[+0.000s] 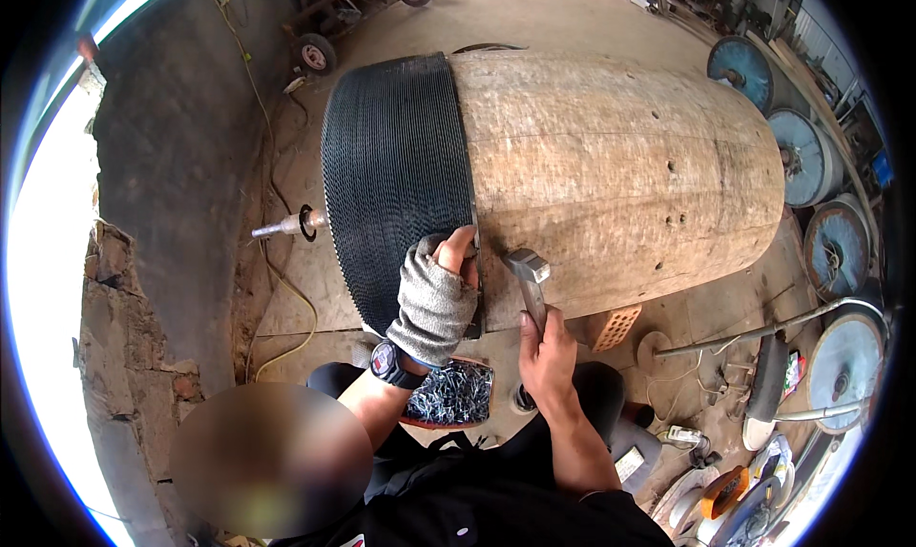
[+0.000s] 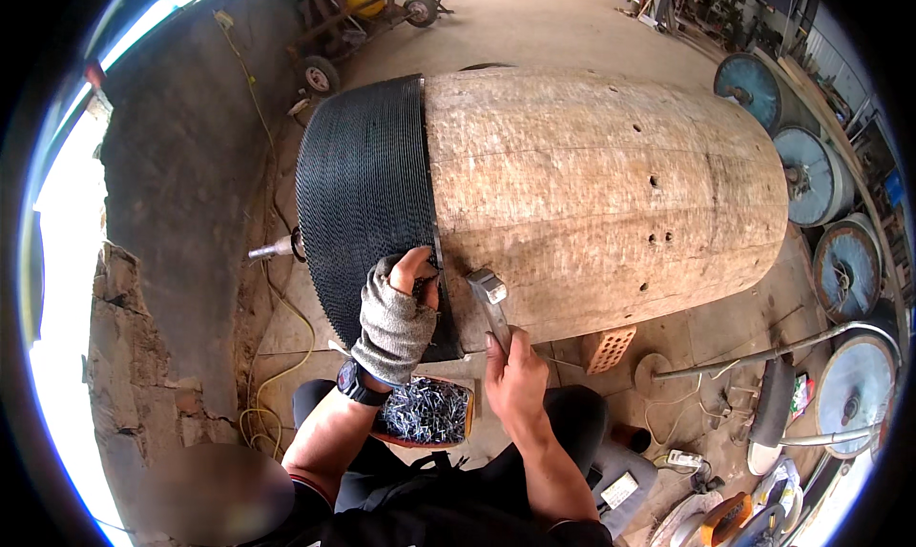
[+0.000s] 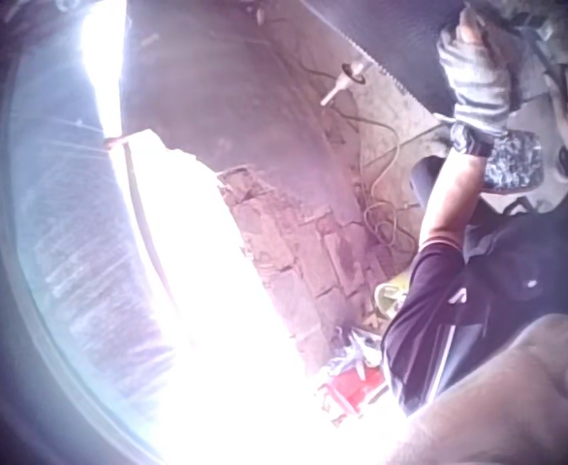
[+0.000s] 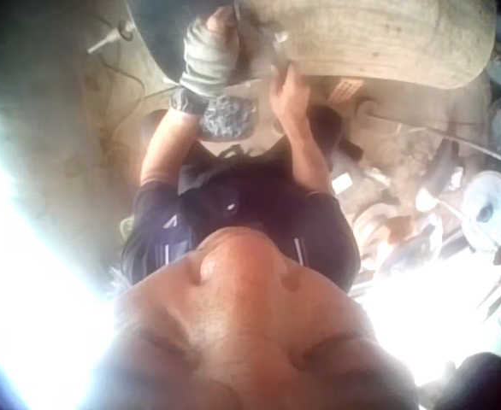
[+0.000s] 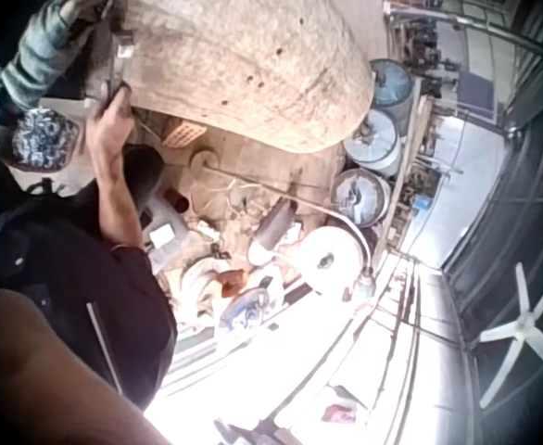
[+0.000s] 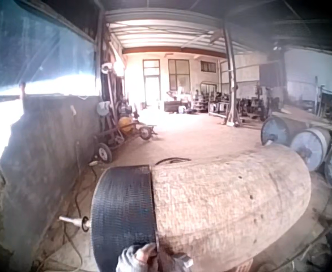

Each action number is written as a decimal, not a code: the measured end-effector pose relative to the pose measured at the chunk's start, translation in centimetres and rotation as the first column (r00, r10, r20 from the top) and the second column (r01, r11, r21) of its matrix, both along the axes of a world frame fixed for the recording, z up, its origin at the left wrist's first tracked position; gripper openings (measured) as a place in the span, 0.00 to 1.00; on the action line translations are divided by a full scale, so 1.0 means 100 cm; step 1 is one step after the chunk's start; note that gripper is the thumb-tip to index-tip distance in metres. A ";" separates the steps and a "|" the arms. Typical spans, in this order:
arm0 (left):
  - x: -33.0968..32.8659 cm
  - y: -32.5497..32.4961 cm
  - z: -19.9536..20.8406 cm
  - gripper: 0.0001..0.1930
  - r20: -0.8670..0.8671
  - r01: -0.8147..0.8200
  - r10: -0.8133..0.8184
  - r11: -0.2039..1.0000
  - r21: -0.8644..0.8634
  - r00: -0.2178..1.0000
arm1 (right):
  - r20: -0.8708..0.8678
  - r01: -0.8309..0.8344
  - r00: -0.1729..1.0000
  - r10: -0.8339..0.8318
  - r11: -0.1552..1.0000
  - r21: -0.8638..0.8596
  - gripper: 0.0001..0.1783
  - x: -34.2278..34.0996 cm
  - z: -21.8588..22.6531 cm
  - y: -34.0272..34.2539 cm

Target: The person sits in a workshop and repeatedly hammers nails into a black fabric strip wrapped around a large wooden drum. They pick nails from a container and use a hammer to secure the fabric to the drum surface.

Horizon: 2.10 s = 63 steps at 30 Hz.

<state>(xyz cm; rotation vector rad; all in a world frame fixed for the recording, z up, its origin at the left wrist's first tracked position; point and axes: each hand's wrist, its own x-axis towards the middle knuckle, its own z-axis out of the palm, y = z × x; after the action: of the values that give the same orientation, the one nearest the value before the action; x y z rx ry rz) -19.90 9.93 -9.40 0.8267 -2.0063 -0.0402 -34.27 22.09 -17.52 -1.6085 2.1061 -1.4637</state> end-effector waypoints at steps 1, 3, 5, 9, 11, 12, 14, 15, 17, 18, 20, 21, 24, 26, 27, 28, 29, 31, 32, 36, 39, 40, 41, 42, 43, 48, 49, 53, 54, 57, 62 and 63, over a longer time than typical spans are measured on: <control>-0.001 0.000 0.002 0.28 -0.004 0.008 -0.008 1.000 0.022 1.000 | -0.002 -0.003 1.000 0.003 1.000 -0.017 0.13 0.000 0.000 0.000; -0.007 -0.001 0.004 0.29 -0.013 0.026 -0.025 0.997 0.068 1.000 | -0.001 0.003 1.000 -0.003 0.998 -0.062 0.13 0.001 0.002 -0.002; -0.017 -0.005 -0.006 0.31 0.015 -0.068 0.068 0.998 0.012 0.998 | 0.009 0.005 1.000 -0.004 0.994 -0.114 0.11 0.005 0.004 -0.004; -0.024 -0.002 -0.008 0.33 0.038 -0.142 0.140 0.988 0.064 0.989 | -0.064 -0.026 0.998 0.021 0.996 -0.083 0.12 0.009 0.018 -0.002; -0.028 0.001 -0.003 0.32 0.037 -0.156 0.155 0.988 0.021 0.987 | -0.136 -0.004 0.991 0.010 0.999 0.043 0.11 0.008 0.023 -0.001; -0.029 0.001 -0.006 0.32 0.040 -0.164 0.164 0.986 0.005 0.986 | -0.112 -0.011 0.994 0.012 1.000 0.005 0.11 0.007 0.022 0.001; -0.030 -0.004 -0.012 0.32 0.033 -0.197 0.198 0.980 -0.041 0.980 | -0.072 -0.040 0.997 0.033 0.995 -0.091 0.10 0.006 0.025 0.000; -0.029 -0.004 -0.016 0.31 0.066 -0.204 0.203 0.979 0.008 0.977 | -0.041 -0.010 0.999 0.002 0.981 -0.192 0.11 0.011 0.030 0.001; -0.029 -0.005 -0.015 0.32 0.073 -0.191 0.188 0.981 0.035 0.979 | -0.110 0.009 0.994 -0.020 0.995 -0.104 0.11 0.016 0.032 0.001; -0.027 -0.006 -0.014 0.32 0.077 -0.187 0.183 0.981 0.047 0.980 | -0.145 0.018 0.989 -0.027 0.998 -0.062 0.11 0.018 0.034 0.000; -0.027 -0.001 -0.009 0.41 0.020 -0.152 0.152 0.988 0.032 0.988 | -0.174 0.032 0.984 -0.027 0.999 0.023 0.11 0.011 0.028 -0.004; -0.021 0.013 -0.011 0.44 0.015 -0.094 0.093 0.994 0.052 0.996 | -0.154 0.018 0.988 -0.023 0.999 -0.027 0.12 0.010 0.023 0.005; 0.004 0.047 -0.029 0.46 0.031 0.001 0.000 0.999 -0.046 1.000 | -0.105 -0.033 0.994 -0.010 0.918 -0.396 0.15 0.010 0.037 0.007; 0.021 0.068 -0.053 0.33 0.154 0.073 -0.079 0.996 0.044 0.985 | -0.185 -0.059 0.982 -0.028 0.893 -0.447 0.13 0.012 0.041 -0.001; 0.031 0.076 -0.070 0.28 0.241 0.107 -0.143 0.982 0.156 0.960 | -0.225 -0.041 0.974 -0.004 0.979 -0.197 0.12 0.010 0.035 -0.004; 0.038 0.086 -0.079 0.21 0.331 0.110 -0.197 0.958 0.263 0.923 | -0.267 0.000 0.964 0.016 0.998 0.062 0.11 0.005 0.026 -0.008; 0.048 0.103 -0.095 0.18 0.569 -0.041 0.191 0.964 -0.264 0.800 | -0.216 0.015 0.976 0.003 0.997 0.080 0.11 0.004 0.022 -0.008; 0.055 0.111 -0.142 0.12 0.632 -0.045 0.287 0.928 -0.370 0.720 | -0.149 -0.057 0.988 0.043 0.994 -0.094 0.11 0.001 0.020 0.000; 0.055 0.116 -0.159 0.10 0.680 -0.033 0.251 0.948 -0.316 0.689 | -0.056 -0.063 0.997 0.053 0.981 -0.182 0.12 0.005 0.020 0.009; 0.051 0.133 -0.159 0.21 0.699 -0.194 0.592 0.801 -0.567 0.400 | -0.290 -0.105 0.956 -0.042 0.875 -0.472 0.17 0.008 0.021 -0.014; 0.059 0.129 -0.157 0.17 0.280 0.094 0.941 0.266 -0.959 0.192 | -0.133 0.013 0.991 -0.010 1.000 0.020 0.11 0.015 0.022 -0.006; 0.056 0.126 -0.158 0.16 0.145 0.052 0.959 0.136 -0.989 0.244 | -0.098 -0.037 0.995 0.035 0.999 -0.011 0.10 0.013 0.028 0.002; 0.054 0.126 -0.158 0.15 0.208 0.043 0.949 0.204 -0.978 0.235 | -0.013 -0.023 1.000 0.022 0.994 -0.109 0.08 0.017 0.029 0.009; 0.053 0.128 -0.157 0.14 0.272 0.032 0.935 0.272 -0.962 0.229 | 0.075 -0.089 0.990 0.118 0.947 -0.309 0.13 0.015 0.020 0.007; 0.054 0.131 -0.157 0.14 0.339 0.035 0.910 0.340 -0.940 0.238 | 0.023 -0.101 0.991 0.129 0.867 -0.488 0.14 0.018 0.029 0.003; 0.054 0.122 -0.171 0.13 0.306 0.104 0.905 0.288 -0.952 0.297 | -0.289 0.094 0.956 -0.050 0.986 0.139 0.18 0.015 0.029 -0.012; 0.070 0.127 -0.170 0.12 0.212 0.162 0.943 0.174 -0.971 0.255 | -0.131 0.044 0.991 -0.020 0.982 0.183 0.15 0.025 0.025 -0.012; 0.046 0.130 -0.178 0.18 0.552 -0.057 0.765 0.600 -0.798 0.331 | 0.073 -0.058 0.994 0.083 0.953 -0.297 0.16 0.022 0.021 0.008; 0.048 0.138 -0.183 0.20 0.641 -0.109 0.678 0.713 -0.693 0.359 | 0.107 -0.118 0.975 0.194 0.864 -0.489 0.17 0.029 0.034 0.005; 0.049 0.138 -0.170 0.19 0.704 -0.140 0.388 0.912 -0.384 0.595 | -0.205 -0.051 0.978 -0.032 0.921 -0.387 0.16 0.019 0.023 -0.007; 0.063 0.130 -0.112 0.10 0.510 0.120 -0.078 0.992 -0.049 0.856 | -0.034 0.014 0.999 -0.018 0.995 -0.100 0.14 0.017 0.012 0.010; 0.060 0.118 -0.104 0.07 0.302 0.251 -0.259 0.966 0.066 0.918 | 0.034 -0.013 0.999 0.019 0.986 -0.167 0.13 0.014 0.010 0.013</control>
<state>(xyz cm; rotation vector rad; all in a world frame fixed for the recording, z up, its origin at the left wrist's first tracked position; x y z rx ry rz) -13.89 21.68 -19.82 0.6088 -2.4060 -0.0914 -32.92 23.41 -16.49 -1.6365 1.9939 -1.6910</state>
